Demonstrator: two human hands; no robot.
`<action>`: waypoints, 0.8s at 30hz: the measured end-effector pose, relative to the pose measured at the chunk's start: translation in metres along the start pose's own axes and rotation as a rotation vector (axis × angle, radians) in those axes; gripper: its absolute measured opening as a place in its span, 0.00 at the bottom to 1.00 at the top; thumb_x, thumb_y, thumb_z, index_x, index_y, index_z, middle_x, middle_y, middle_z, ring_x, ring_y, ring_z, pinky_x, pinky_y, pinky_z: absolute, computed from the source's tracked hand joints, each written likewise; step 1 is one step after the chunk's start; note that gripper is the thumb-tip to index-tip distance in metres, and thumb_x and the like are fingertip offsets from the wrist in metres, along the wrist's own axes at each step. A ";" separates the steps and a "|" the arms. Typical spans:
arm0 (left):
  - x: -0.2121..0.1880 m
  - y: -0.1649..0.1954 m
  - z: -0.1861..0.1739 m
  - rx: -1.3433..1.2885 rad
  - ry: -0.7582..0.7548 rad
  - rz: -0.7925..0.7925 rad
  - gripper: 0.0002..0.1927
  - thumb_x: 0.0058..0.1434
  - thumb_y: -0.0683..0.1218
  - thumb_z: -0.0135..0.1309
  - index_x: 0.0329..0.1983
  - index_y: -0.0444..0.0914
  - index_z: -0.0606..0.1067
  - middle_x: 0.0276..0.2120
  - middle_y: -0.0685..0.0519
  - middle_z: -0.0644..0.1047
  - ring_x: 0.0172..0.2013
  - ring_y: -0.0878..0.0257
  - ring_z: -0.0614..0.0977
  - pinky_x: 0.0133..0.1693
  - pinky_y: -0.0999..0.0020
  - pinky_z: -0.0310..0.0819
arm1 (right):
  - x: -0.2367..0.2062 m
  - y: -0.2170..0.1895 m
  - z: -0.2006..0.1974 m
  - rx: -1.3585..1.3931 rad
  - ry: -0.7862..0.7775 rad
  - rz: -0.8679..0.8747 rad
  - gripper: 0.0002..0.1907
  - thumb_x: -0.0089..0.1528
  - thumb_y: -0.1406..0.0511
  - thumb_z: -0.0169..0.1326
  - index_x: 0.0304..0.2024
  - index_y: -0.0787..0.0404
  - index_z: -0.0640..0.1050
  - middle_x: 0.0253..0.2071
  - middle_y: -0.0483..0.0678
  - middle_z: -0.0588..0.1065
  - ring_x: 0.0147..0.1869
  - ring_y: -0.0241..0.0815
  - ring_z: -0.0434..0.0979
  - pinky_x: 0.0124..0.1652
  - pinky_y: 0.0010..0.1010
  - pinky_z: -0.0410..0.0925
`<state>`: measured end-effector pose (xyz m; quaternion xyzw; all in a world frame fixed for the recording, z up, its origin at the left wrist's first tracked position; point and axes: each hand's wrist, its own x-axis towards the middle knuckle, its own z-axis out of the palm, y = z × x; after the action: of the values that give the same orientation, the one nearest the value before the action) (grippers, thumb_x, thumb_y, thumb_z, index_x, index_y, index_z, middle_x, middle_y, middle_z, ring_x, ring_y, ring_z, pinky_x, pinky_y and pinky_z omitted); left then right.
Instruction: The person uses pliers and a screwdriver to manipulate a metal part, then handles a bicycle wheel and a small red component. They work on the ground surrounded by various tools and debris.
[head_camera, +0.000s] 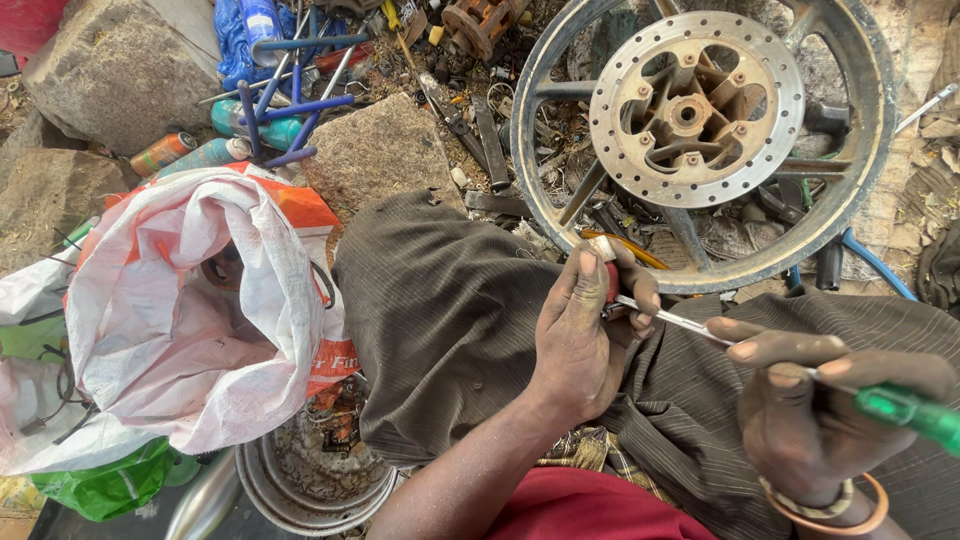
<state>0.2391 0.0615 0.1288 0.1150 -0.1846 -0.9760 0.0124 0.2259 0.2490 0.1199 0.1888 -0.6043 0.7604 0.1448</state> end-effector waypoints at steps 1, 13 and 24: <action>0.000 -0.001 0.001 -0.026 0.014 0.005 0.16 0.82 0.55 0.39 0.54 0.39 0.69 0.35 0.50 0.75 0.35 0.66 0.72 0.40 0.71 0.67 | 0.001 0.002 0.001 -0.004 -0.060 -0.036 0.17 0.65 0.78 0.51 0.52 0.59 0.65 0.41 0.57 0.78 0.47 0.51 0.84 0.51 0.63 0.78; 0.016 0.021 -0.015 0.035 0.141 -0.053 0.18 0.76 0.56 0.40 0.48 0.37 0.70 0.26 0.52 0.73 0.31 0.63 0.74 0.38 0.66 0.74 | 0.028 -0.022 -0.002 -0.152 -0.585 0.206 0.14 0.65 0.66 0.57 0.53 0.61 0.75 0.44 0.55 0.80 0.47 0.45 0.83 0.43 0.36 0.81; 0.026 0.020 -0.051 0.087 -0.023 -0.166 0.15 0.79 0.53 0.42 0.46 0.37 0.69 0.29 0.49 0.75 0.29 0.62 0.75 0.33 0.68 0.71 | 0.059 -0.041 -0.043 0.442 -1.298 1.017 0.32 0.70 0.60 0.56 0.71 0.68 0.61 0.73 0.71 0.58 0.75 0.72 0.64 0.67 0.59 0.63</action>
<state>0.2254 0.0230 0.0841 0.1193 -0.2168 -0.9660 -0.0756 0.1875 0.3000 0.1742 0.3169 -0.4164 0.5748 -0.6291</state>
